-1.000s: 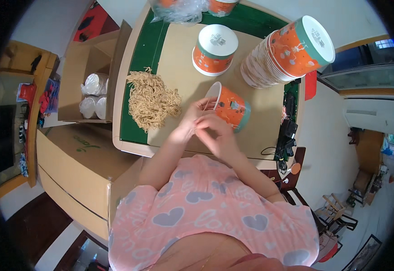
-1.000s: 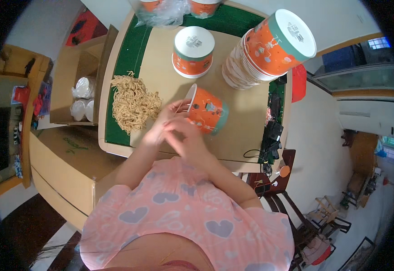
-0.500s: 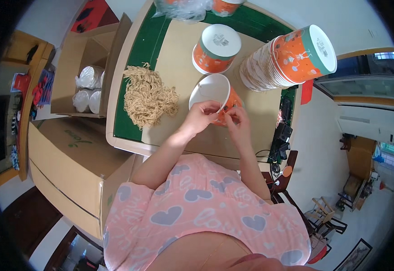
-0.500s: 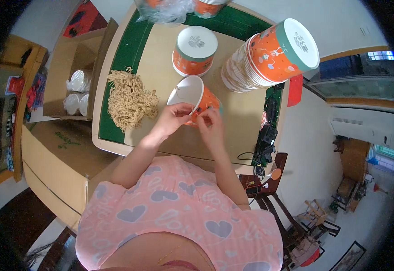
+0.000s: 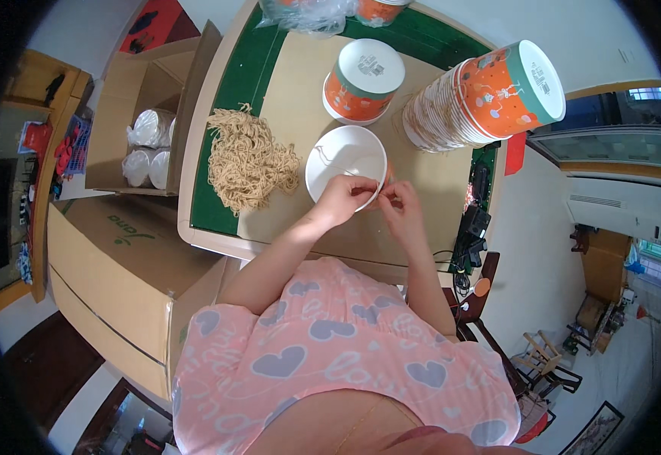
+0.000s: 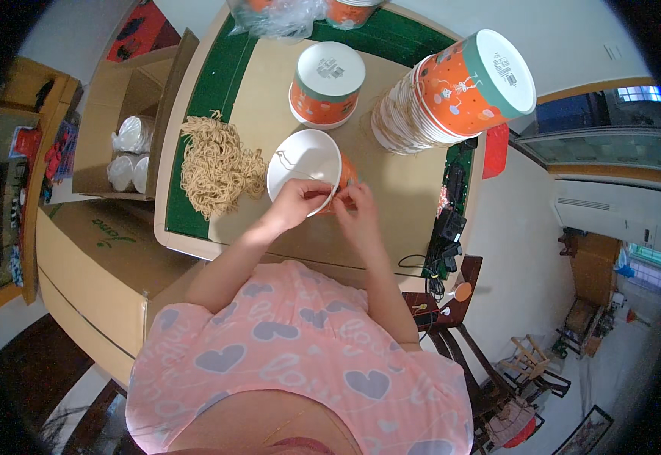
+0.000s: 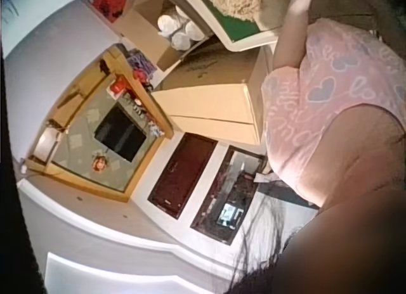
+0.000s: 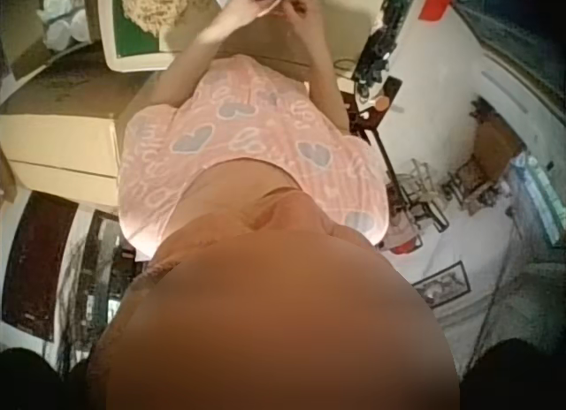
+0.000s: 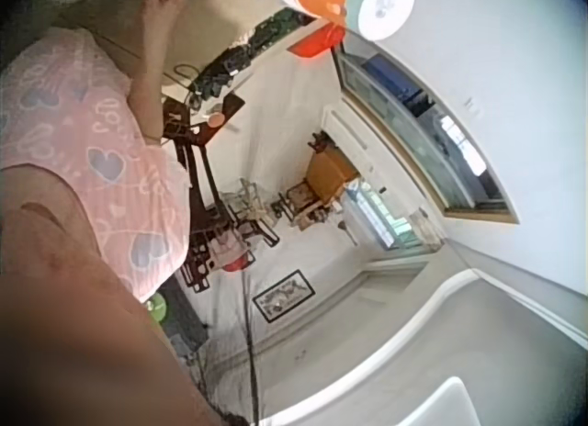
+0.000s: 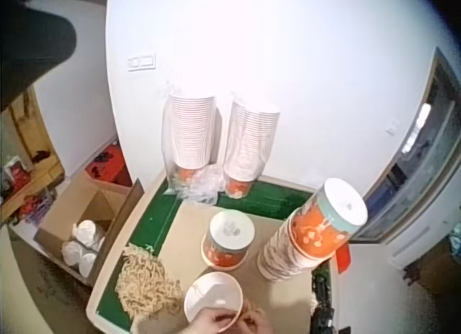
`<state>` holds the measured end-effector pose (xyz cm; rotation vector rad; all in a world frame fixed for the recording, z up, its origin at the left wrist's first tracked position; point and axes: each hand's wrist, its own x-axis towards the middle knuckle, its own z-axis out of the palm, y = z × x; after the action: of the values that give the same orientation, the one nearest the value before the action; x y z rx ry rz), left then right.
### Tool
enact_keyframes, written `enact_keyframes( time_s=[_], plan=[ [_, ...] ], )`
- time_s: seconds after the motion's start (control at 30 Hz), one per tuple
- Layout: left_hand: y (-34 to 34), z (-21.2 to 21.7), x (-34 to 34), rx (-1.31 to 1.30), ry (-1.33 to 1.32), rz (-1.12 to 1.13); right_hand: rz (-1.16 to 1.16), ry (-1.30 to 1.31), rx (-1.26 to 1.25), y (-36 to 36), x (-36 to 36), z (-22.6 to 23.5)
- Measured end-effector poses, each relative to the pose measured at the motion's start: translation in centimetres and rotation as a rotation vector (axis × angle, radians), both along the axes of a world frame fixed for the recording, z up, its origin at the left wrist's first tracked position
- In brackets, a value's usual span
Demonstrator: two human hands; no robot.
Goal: Packing shredded material into paper bowls and covering them with lids.
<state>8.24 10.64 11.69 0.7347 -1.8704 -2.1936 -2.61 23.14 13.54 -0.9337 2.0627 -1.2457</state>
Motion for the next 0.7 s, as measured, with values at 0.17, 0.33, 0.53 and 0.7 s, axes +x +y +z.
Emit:
enact_keyframes(
  time_s=[0.17,0.33,0.53,0.7],
  plan=[
    [1.2,0.4,-0.2,-0.305,-0.059,-0.081,0.031,-0.083,0.09,1.5,-0.3,-0.5],
    [2.2,-1.0,-0.8,-0.357,-0.107,-0.07,-0.026,-0.264,0.117,2.9,-0.8,-2.7],
    [1.9,-3.0,-1.0,-0.328,-0.104,-0.029,-0.051,-0.402,0.078,3.6,-1.4,-5.4],
    [1.9,-2.1,-0.7,-0.35,-0.052,-0.047,-0.025,-0.341,0.088,3.3,-1.3,-5.4]
  ],
)
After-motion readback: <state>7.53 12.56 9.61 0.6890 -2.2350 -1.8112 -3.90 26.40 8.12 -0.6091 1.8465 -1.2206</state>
